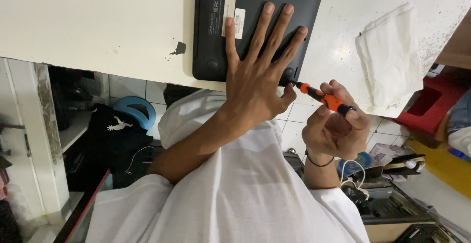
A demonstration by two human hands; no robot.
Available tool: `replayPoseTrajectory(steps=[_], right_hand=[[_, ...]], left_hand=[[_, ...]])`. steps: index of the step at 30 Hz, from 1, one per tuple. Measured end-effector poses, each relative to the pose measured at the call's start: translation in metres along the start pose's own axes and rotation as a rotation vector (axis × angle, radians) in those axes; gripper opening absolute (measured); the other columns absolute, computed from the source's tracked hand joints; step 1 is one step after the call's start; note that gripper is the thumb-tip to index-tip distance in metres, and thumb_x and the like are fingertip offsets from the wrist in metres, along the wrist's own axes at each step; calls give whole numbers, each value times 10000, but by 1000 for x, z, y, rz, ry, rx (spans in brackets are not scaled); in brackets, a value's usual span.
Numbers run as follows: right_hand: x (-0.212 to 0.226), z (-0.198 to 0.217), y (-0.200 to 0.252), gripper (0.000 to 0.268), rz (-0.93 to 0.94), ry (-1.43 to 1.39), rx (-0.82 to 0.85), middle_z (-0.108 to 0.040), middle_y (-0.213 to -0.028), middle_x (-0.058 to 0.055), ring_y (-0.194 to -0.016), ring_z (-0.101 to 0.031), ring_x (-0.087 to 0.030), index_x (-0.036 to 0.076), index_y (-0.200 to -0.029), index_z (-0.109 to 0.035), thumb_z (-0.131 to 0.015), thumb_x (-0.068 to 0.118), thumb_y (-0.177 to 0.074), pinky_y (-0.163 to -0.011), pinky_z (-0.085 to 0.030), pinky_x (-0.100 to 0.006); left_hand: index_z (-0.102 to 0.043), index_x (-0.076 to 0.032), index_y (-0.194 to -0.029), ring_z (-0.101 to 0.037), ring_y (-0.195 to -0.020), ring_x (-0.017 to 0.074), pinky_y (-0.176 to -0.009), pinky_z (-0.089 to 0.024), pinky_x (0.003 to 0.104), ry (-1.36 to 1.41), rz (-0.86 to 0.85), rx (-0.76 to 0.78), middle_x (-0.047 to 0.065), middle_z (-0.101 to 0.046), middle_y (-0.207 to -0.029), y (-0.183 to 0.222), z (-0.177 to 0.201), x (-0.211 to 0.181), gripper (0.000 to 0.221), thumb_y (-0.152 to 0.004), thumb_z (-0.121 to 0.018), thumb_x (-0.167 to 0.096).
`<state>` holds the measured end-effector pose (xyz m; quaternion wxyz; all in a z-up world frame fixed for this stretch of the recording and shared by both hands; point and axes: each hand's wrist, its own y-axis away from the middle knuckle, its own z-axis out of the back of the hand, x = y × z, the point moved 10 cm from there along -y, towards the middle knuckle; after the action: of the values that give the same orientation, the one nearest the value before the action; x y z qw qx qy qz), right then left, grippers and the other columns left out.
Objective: Unscrewing the back cover of a laptop using a screwdriver and wiping the surface with a cloth.
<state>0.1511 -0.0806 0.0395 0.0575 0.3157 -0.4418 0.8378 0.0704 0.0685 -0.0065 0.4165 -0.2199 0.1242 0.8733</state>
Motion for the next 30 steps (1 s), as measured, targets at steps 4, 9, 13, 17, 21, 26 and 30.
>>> replayPoseTrajectory(steps=[4,9,13,17,21,26,30], right_hand=[[12,-8,-16,303,130,12,46,-593,-1077,-336,-921,-693,-506,-6,-1346,-433,-515,-45,-1057,-893,-622,-675],[15,1,-22,367,183,292,-56,-657,-909,-196,-775,-627,-289,91,-1157,-560,-839,119,-921,-723,-440,-417],[6,8,-6,364,119,231,-119,-528,-962,-202,-684,-612,-299,25,-1084,-582,-873,1,-866,-565,-550,-410],[13,-3,-7,395,145,132,-3,-619,-1021,-256,-840,-721,-358,4,-1242,-538,-766,-85,-932,-717,-683,-468],[18,-16,-14,410,168,-44,83,-615,-1076,-338,-958,-703,-455,-43,-1321,-464,-598,-185,-961,-794,-702,-551],[28,-21,-22,379,307,-101,97,-646,-1119,-320,-941,-721,-434,0,-1333,-521,-608,-65,-970,-661,-645,-451],[26,-24,-21,473,256,-24,38,-680,-1128,-280,-743,-692,-337,38,-1305,-553,-804,-106,-930,-590,-560,-352]], left_hand=[[-309,-290,-1655,-134,-1610,279,-1270,-38,702,-68,16,-6,47,-180,-1708,0,-3,0,708,-1017,-281,-596],[-366,-275,-1645,-130,-1606,296,-1260,-30,725,-11,17,-44,55,-196,-1708,-1,-2,-3,749,-948,-500,-515],[-367,-289,-1636,-143,-1614,289,-1267,-33,710,-37,5,-79,41,-218,-1712,0,-2,-5,753,-978,-289,-647],[-338,-291,-1648,-94,-1610,277,-1251,-6,711,-69,8,-38,42,-176,-1722,-1,-6,-6,777,-969,-356,-667],[-365,-275,-1640,-98,-1609,280,-1247,-15,711,-66,10,-58,52,-181,-1718,-1,-4,-8,775,-981,-281,-675],[-327,-290,-1647,-70,-1614,269,-1244,34,702,-89,12,-29,47,-162,-1728,-1,-7,-9,831,-955,-225,-739],[-361,-279,-1636,-91,-1608,295,-1225,40,714,-77,7,-50,68,-192,-1720,-1,-5,-9,942,-893,-97,-795]])
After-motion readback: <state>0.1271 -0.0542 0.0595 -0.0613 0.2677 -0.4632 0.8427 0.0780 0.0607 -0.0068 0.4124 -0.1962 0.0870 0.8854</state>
